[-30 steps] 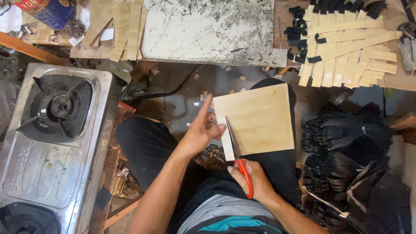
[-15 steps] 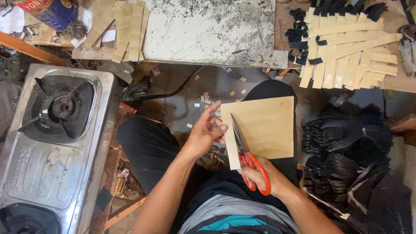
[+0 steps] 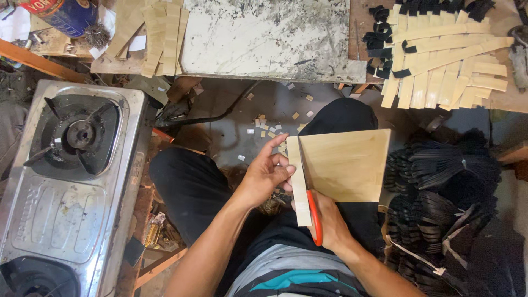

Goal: The person sits on the floor and cuts a thin wooden board into narrow strips using red-handled scissors, trimming pieces off the edge one at a time and setting the cut strips aside with the growing pile of finished strips.

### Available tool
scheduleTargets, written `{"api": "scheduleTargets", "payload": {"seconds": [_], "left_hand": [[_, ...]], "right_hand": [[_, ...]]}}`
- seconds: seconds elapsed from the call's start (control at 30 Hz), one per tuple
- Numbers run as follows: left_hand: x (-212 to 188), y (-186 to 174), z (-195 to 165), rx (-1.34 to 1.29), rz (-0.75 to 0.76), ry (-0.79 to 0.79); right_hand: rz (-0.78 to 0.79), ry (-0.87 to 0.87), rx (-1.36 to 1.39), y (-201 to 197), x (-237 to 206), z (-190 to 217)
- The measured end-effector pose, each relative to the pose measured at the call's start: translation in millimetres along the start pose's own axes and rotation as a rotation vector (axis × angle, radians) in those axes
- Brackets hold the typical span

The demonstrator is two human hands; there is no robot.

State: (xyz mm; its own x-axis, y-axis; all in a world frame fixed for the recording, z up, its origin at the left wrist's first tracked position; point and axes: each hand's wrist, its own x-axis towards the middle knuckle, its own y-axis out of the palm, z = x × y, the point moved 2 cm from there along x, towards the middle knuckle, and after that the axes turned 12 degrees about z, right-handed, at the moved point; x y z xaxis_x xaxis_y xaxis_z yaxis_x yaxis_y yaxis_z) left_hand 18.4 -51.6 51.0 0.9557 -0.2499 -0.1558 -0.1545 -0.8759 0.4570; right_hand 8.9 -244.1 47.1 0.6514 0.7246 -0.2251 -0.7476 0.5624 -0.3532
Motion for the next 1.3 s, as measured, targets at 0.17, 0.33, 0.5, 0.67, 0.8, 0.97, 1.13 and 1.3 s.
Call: {"api": "scheduleTargets", "payload": {"seconds": [0.17, 0.33, 0.5, 0.67, 0.8, 0.97, 1.13, 1.3], "left_hand": [[1.3, 3.0, -2.7, -0.022, 0.019, -0.008], [4.7, 3.7, 0.9, -0.044, 0.019, -0.025], [10.5, 2.4, 15.5, -0.044, 0.018, 0.001], [12.8, -22.8, 15.4, 0.070, -0.105, 0.009], [11.9, -75.4, -25.2, 0.309, -0.243, 0.154], [17.2, -153.5, -118.5, 0.819, -0.466, 0.380], [33.6, -215.6, -204.7, 0.710, -0.530, 0.461], [48.0, -253.7, -248.6, 1.192, -0.628, 0.362]], "right_hand": [[-0.069, 0.017, -0.050, 1.5, -5.2, -13.0], [-0.109, -0.081, -0.158, -0.9, -6.1, -15.5], [-0.195, 0.084, 0.080, -9.1, -8.2, -25.6], [-0.284, 0.238, 0.634, -32.8, -13.9, -42.9], [-0.233, 0.201, 0.884, -37.6, -13.0, -49.5], [-0.198, 0.137, 0.718, -24.8, -10.9, -56.3], [-0.208, 0.134, 0.598, -20.2, -10.0, -64.7], [-0.205, 0.220, 0.626, -21.1, -11.2, -68.6]]}}
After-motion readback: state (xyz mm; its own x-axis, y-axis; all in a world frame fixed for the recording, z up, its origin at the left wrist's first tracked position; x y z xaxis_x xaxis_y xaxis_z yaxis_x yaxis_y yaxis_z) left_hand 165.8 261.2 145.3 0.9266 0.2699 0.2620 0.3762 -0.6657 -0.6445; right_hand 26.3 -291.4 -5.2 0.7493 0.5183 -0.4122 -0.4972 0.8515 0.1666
